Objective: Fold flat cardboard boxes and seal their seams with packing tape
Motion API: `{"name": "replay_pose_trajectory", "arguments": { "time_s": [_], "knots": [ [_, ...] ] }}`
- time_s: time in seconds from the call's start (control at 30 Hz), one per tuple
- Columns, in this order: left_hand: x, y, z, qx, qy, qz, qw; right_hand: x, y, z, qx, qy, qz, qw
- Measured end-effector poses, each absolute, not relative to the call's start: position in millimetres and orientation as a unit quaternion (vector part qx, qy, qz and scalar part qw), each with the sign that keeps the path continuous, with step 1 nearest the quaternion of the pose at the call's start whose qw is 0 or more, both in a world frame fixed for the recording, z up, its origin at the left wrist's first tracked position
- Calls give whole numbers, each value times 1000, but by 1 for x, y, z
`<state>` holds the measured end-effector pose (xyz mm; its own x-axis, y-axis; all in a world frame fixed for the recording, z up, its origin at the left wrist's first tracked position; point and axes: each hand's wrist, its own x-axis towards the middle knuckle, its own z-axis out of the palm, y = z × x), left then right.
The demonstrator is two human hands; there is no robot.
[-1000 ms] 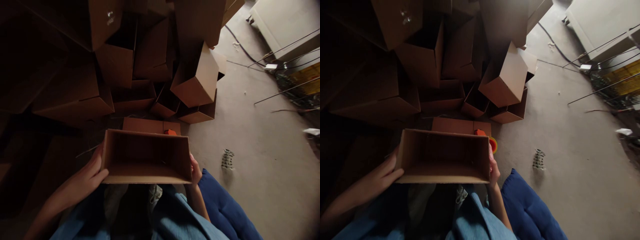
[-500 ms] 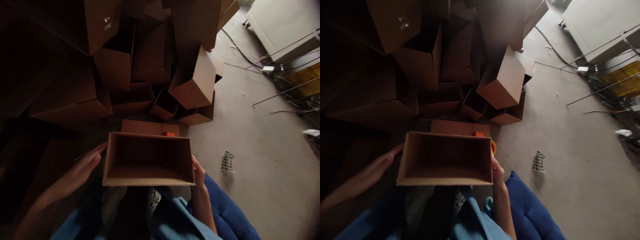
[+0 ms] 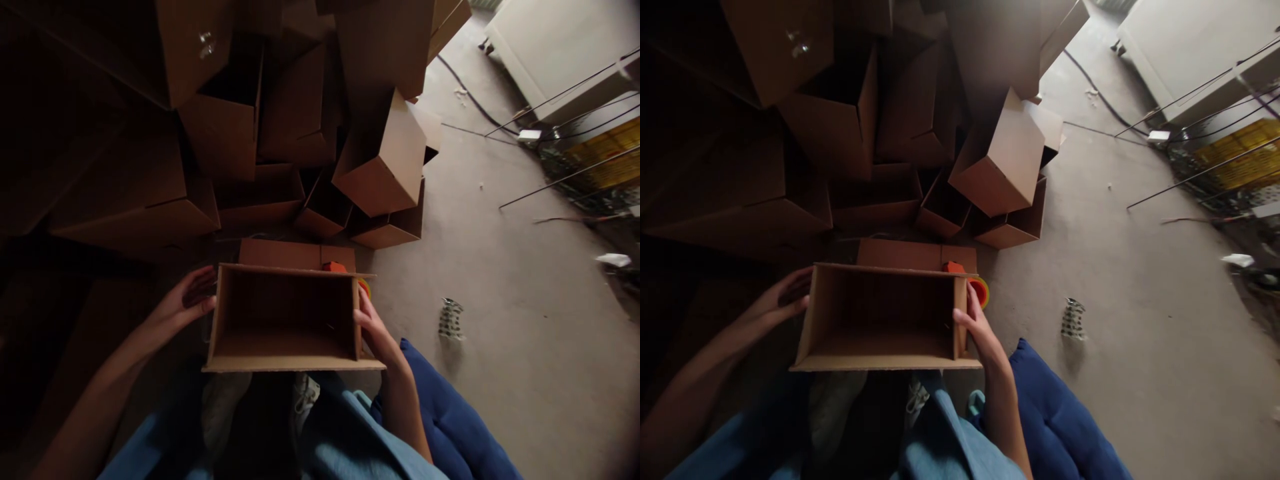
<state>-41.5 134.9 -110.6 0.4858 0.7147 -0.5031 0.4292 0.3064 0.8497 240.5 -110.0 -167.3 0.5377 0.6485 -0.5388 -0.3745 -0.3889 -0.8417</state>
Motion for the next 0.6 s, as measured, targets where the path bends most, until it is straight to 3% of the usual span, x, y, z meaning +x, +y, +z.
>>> {"name": "replay_pose_trajectory", "arguments": {
  "time_s": [0.17, 0.6],
  "knots": [
    [-43, 137, -118, 612, 475, 70, 629, 233, -99, -157, -741, -121, 444, 489],
    [-40, 134, -133, 580, 465, 82, 664, 234, -94, -158, -764, -150, 413, 472]
  ]
}}
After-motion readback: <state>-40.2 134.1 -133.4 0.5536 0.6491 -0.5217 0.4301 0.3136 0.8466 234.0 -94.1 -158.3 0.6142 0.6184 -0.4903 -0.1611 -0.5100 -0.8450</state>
